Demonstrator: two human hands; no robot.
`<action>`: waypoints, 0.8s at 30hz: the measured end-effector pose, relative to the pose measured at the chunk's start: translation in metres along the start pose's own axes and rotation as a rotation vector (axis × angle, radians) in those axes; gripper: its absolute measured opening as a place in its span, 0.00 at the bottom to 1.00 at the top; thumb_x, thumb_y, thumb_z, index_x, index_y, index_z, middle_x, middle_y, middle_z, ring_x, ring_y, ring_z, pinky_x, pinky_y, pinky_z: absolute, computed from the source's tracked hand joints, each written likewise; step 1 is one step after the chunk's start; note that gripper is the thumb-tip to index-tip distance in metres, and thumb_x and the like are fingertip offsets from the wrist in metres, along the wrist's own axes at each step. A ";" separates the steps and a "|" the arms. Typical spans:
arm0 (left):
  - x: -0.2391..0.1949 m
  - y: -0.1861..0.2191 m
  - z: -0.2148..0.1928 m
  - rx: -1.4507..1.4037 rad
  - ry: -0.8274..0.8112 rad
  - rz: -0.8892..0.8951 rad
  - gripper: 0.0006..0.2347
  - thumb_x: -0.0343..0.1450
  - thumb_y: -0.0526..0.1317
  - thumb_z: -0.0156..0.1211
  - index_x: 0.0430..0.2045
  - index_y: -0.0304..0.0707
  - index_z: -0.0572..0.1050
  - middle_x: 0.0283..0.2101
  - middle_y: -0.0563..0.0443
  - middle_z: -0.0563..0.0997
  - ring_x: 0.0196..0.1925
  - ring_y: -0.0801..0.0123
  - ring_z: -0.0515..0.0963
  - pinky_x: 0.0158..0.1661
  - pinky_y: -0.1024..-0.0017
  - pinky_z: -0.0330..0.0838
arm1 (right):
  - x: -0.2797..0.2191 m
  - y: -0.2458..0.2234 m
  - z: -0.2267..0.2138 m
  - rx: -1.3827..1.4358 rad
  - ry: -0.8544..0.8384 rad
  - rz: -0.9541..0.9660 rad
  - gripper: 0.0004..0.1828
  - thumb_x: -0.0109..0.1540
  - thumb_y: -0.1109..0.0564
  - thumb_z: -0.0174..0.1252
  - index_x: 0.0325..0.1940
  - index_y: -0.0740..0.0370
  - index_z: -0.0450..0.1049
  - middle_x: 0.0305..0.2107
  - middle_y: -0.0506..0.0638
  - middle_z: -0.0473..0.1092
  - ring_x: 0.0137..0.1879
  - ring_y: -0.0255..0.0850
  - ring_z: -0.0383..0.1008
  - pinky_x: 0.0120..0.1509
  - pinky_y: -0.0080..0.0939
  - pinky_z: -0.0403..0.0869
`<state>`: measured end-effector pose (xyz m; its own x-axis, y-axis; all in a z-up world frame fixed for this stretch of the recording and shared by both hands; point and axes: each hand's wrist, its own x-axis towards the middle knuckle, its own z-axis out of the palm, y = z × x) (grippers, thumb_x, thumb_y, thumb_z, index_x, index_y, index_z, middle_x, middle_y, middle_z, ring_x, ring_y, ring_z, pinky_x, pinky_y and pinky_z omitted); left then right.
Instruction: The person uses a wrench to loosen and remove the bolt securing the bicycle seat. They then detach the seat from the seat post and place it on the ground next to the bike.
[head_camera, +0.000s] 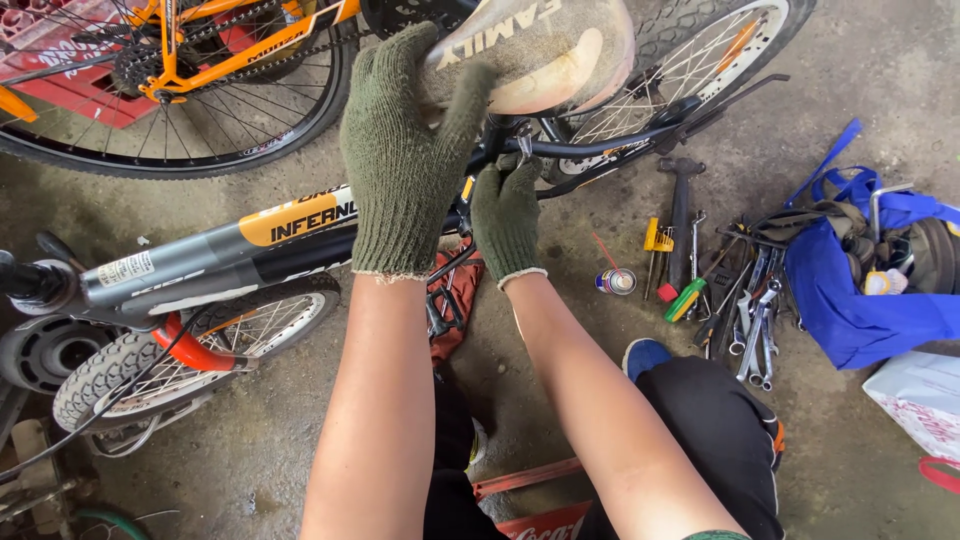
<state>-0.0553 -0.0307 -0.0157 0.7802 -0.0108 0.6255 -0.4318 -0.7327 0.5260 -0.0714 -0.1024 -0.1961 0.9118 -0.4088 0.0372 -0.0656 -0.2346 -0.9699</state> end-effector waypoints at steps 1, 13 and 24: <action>0.001 0.001 -0.001 -0.001 0.003 0.000 0.19 0.73 0.49 0.68 0.47 0.33 0.73 0.41 0.44 0.79 0.32 0.69 0.84 0.30 0.78 0.83 | 0.004 -0.022 -0.008 -0.001 0.000 -0.003 0.08 0.64 0.56 0.50 0.45 0.59 0.62 0.34 0.57 0.73 0.38 0.53 0.75 0.47 0.53 0.73; -0.003 0.001 0.003 0.079 0.017 -0.039 0.22 0.66 0.50 0.77 0.45 0.36 0.75 0.39 0.46 0.82 0.35 0.65 0.85 0.35 0.72 0.81 | -0.003 0.022 0.005 0.507 0.014 0.393 0.28 0.68 0.34 0.40 0.51 0.57 0.73 0.28 0.45 0.72 0.30 0.32 0.68 0.35 0.34 0.68; -0.001 -0.002 -0.003 0.113 -0.044 0.013 0.23 0.66 0.51 0.77 0.45 0.31 0.78 0.42 0.41 0.85 0.37 0.62 0.87 0.36 0.71 0.83 | -0.008 0.009 0.005 0.501 -0.042 0.575 0.32 0.67 0.30 0.33 0.40 0.59 0.67 0.30 0.48 0.66 0.32 0.35 0.61 0.35 0.38 0.64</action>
<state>-0.0562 -0.0277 -0.0155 0.7950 -0.0493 0.6046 -0.3904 -0.8044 0.4478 -0.0773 -0.0965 -0.2062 0.8049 -0.3095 -0.5062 -0.3522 0.4374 -0.8274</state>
